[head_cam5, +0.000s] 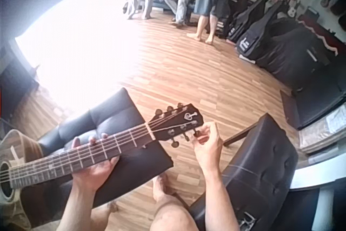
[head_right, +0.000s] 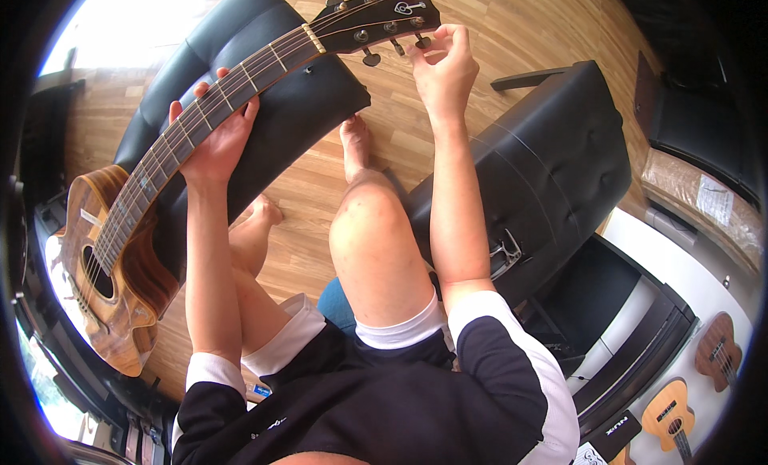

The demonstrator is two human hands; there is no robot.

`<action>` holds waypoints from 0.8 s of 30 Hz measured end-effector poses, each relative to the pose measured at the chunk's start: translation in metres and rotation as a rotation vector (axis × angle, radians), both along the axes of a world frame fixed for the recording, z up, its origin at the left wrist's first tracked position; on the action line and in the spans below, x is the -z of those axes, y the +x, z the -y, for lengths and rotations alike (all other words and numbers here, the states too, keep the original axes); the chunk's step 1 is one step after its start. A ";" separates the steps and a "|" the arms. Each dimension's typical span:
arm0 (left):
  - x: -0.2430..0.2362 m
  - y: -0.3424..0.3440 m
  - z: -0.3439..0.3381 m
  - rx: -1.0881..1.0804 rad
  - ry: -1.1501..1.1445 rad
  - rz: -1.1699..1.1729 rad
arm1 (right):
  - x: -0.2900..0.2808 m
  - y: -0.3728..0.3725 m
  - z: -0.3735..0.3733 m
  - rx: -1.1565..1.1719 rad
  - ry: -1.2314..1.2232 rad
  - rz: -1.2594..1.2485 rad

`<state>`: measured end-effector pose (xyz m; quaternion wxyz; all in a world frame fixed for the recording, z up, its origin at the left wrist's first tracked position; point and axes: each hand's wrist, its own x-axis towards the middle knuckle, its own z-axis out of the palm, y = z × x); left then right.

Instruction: The person sits on a low stool and tunes an acoustic guitar by turning the tuning pegs on the headstock. They pluck the strings to check pitch and make small adjustments to the pegs repeatedly.

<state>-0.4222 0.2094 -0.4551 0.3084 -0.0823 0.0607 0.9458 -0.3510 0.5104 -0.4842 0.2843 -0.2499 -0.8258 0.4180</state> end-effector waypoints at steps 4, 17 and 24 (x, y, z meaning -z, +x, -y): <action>0.003 0.000 0.001 0.005 0.005 -0.026 | 0.002 -0.001 -0.002 -0.031 -0.032 -0.077; 0.007 -0.003 0.002 0.027 0.005 -0.065 | 0.008 0.002 -0.021 -0.180 -0.883 0.112; 0.007 -0.002 0.003 0.031 0.020 -0.059 | 0.005 -0.001 -0.008 0.016 -0.038 0.092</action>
